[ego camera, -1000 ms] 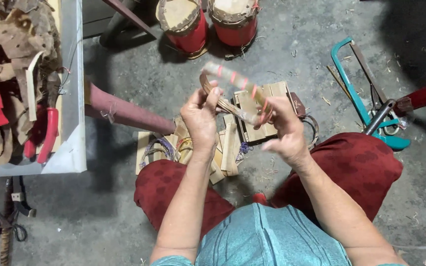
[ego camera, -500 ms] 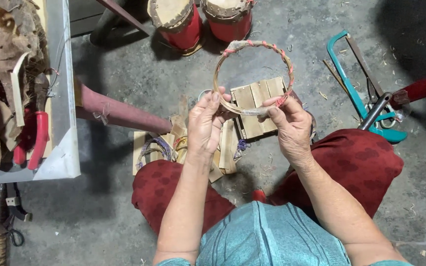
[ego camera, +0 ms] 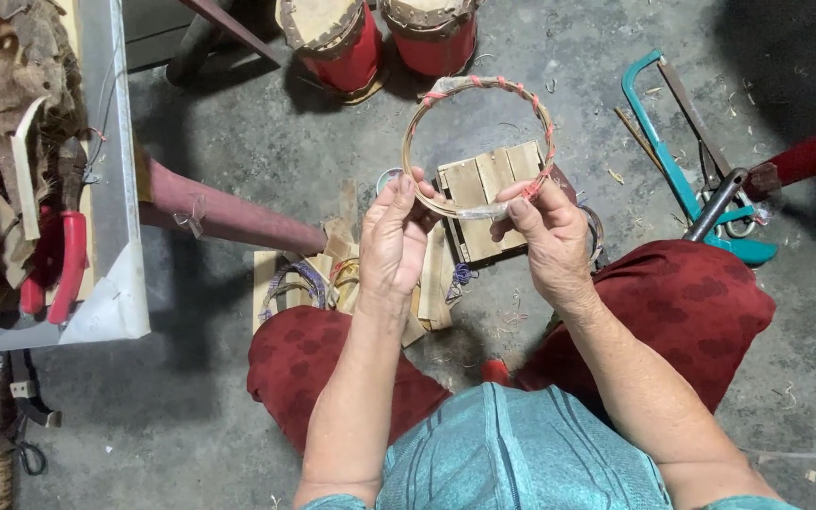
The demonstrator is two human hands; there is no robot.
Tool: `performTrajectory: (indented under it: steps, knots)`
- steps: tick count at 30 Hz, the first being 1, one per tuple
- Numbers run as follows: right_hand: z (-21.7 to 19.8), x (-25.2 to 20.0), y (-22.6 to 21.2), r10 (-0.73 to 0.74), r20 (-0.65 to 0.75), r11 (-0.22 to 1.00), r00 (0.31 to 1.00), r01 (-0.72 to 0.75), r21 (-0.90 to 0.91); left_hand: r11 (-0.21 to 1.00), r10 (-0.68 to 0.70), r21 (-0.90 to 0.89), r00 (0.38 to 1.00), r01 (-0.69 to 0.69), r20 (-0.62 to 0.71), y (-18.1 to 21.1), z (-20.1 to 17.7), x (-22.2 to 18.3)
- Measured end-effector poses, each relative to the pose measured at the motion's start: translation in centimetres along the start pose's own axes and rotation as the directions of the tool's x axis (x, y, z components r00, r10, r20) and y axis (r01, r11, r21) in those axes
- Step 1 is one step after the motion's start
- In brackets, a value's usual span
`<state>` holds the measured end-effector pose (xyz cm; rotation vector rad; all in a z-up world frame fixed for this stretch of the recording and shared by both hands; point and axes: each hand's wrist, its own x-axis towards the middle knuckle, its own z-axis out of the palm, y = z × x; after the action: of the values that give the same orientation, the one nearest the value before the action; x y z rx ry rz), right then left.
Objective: Wrapping thin bamboo rings with colorful thread or wire to create decorative components for instruments.
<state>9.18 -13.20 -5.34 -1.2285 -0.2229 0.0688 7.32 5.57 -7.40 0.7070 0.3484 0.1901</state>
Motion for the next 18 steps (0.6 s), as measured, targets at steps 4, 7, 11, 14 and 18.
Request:
performTrajectory:
  steps: [4,7,11,14,18]
  knots:
    - [1.0,-0.1,0.2,0.148,-0.022,0.984,0.989,-0.145,0.099,0.994,0.035,-0.109,0.998,-0.029,0.054,1.9,2.0,-1.4]
    - [1.3,-0.4,2.0,0.291,0.01,0.943,0.957,-0.288,0.169,0.992,0.11,-0.064,0.992,-0.106,0.061,1.6,0.7,-1.3]
    - [1.5,-0.4,3.7,0.411,0.007,0.897,0.911,-0.406,0.175,0.979,0.195,0.055,0.98,-0.197,0.04,2.6,1.0,-2.4]
    - [1.2,0.2,5.1,0.408,-0.01,0.906,0.913,-0.404,0.13,0.943,0.304,0.144,0.953,-0.301,0.0,3.3,0.9,-2.8]
    - [1.0,0.3,7.0,0.422,-0.082,0.907,0.903,-0.419,0.054,0.918,0.329,0.239,0.944,-0.318,-0.005,4.8,1.0,-3.7]
